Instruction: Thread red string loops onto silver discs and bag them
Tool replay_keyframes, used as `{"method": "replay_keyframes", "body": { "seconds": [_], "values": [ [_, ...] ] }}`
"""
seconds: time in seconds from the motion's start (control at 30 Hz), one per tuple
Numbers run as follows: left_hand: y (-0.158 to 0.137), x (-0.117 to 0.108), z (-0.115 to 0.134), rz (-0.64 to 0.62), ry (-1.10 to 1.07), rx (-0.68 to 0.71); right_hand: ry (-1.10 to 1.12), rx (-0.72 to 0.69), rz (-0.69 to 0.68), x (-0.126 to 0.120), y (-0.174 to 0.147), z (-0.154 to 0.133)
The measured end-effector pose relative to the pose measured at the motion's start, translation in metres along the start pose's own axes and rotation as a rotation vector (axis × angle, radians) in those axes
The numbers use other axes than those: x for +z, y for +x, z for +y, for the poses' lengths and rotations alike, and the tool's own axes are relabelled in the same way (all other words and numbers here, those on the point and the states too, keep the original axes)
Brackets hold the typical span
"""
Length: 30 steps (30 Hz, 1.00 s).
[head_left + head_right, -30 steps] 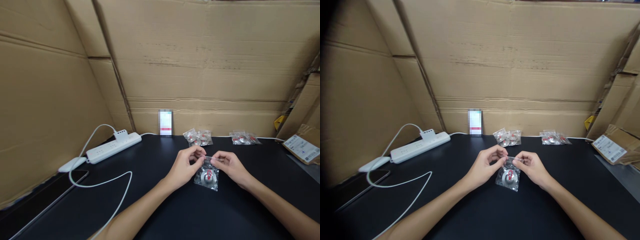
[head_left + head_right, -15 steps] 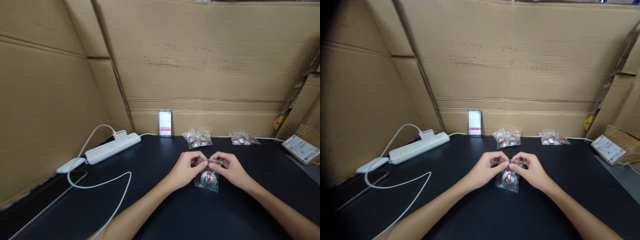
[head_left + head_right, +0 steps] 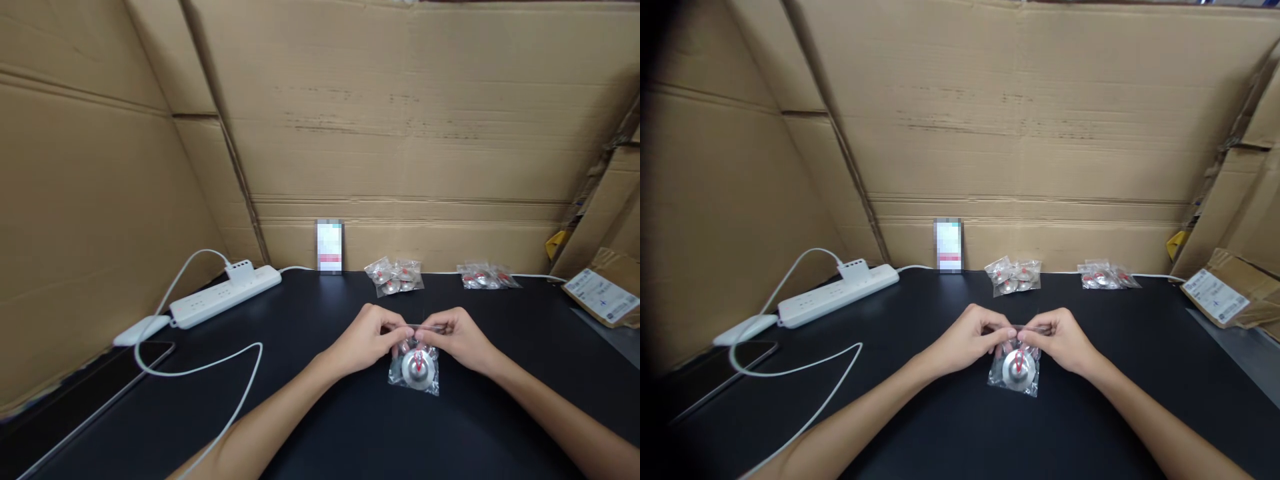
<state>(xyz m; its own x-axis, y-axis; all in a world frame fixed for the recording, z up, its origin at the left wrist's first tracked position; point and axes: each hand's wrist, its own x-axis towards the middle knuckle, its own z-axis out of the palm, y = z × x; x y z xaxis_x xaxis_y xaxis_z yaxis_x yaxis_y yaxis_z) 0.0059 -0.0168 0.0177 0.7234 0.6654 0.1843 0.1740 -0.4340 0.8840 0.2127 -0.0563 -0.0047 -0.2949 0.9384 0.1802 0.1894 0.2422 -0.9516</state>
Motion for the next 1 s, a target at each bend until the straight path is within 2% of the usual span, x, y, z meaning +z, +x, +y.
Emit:
{"method": "replay_keyframes", "body": {
  "seconds": [0.33,0.6,0.87,1.0],
  "values": [
    [0.003,-0.019,-0.013,-0.127,0.160,-0.019,0.076,0.093,-0.015,-0.009,0.006,0.012],
    [0.004,-0.031,-0.014,-0.187,0.172,0.012,0.158,0.138,-0.017,-0.011,0.005,0.005],
    [0.004,-0.036,-0.018,-0.214,0.156,-0.002,0.155,0.118,-0.038,-0.014,0.004,0.009],
    [0.005,-0.033,-0.020,-0.170,0.132,-0.020,0.141,0.104,-0.012,-0.019,0.004,0.012]
  ]
}}
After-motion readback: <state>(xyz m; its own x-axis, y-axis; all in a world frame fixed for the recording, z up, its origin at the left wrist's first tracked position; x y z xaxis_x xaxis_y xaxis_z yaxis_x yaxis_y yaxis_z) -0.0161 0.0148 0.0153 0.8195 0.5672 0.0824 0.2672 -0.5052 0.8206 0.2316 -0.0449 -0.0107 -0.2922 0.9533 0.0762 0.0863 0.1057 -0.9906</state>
